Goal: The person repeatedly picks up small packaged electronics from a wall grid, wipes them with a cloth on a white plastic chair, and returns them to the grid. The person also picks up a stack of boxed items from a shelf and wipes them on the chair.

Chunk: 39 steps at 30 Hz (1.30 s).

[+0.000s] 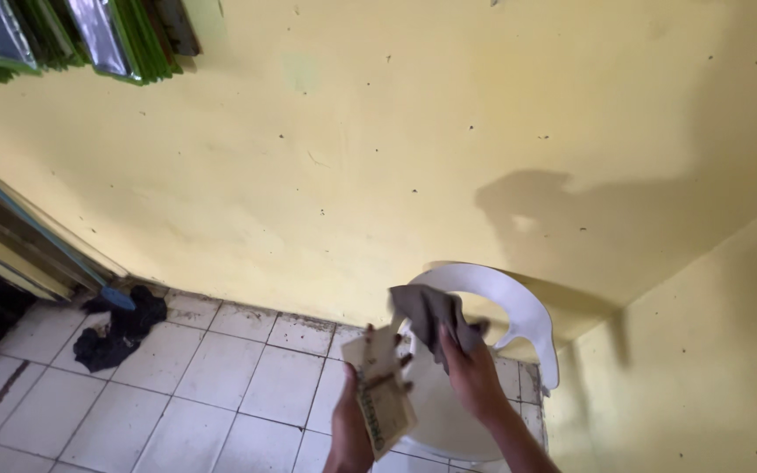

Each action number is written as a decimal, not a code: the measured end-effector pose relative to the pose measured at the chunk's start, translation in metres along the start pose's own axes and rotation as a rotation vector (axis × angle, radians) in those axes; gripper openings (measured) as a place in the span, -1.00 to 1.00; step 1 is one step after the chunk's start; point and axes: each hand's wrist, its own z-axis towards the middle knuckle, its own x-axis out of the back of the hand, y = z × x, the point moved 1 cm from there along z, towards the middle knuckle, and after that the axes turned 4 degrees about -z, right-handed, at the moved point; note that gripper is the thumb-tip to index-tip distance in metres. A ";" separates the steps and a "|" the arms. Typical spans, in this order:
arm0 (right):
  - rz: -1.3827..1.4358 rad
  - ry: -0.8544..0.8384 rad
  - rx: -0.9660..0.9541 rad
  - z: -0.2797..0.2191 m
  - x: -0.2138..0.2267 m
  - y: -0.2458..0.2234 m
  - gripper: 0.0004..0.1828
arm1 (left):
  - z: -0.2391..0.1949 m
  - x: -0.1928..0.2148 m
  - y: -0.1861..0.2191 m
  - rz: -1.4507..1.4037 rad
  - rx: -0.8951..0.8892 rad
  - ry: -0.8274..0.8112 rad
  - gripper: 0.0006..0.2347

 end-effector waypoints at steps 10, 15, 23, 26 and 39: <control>0.493 0.006 0.135 -0.050 -0.035 0.000 -0.53 | 0.004 -0.023 0.016 0.339 -0.321 0.109 -0.35; 0.608 -0.029 -0.255 -0.037 -0.029 0.019 -0.64 | 0.018 -0.006 0.002 0.178 -0.075 0.118 -0.50; 0.920 0.185 -0.031 -0.010 0.019 0.026 -0.58 | 0.023 0.011 0.009 -0.052 0.036 0.080 -0.51; 0.537 0.240 0.179 -0.020 0.030 0.003 -0.52 | 0.026 0.013 0.007 -0.095 0.062 -0.057 -0.45; -0.313 -0.116 0.624 -0.075 -0.038 -0.064 -0.24 | 0.041 0.046 -0.014 -0.401 -0.200 -0.498 -0.41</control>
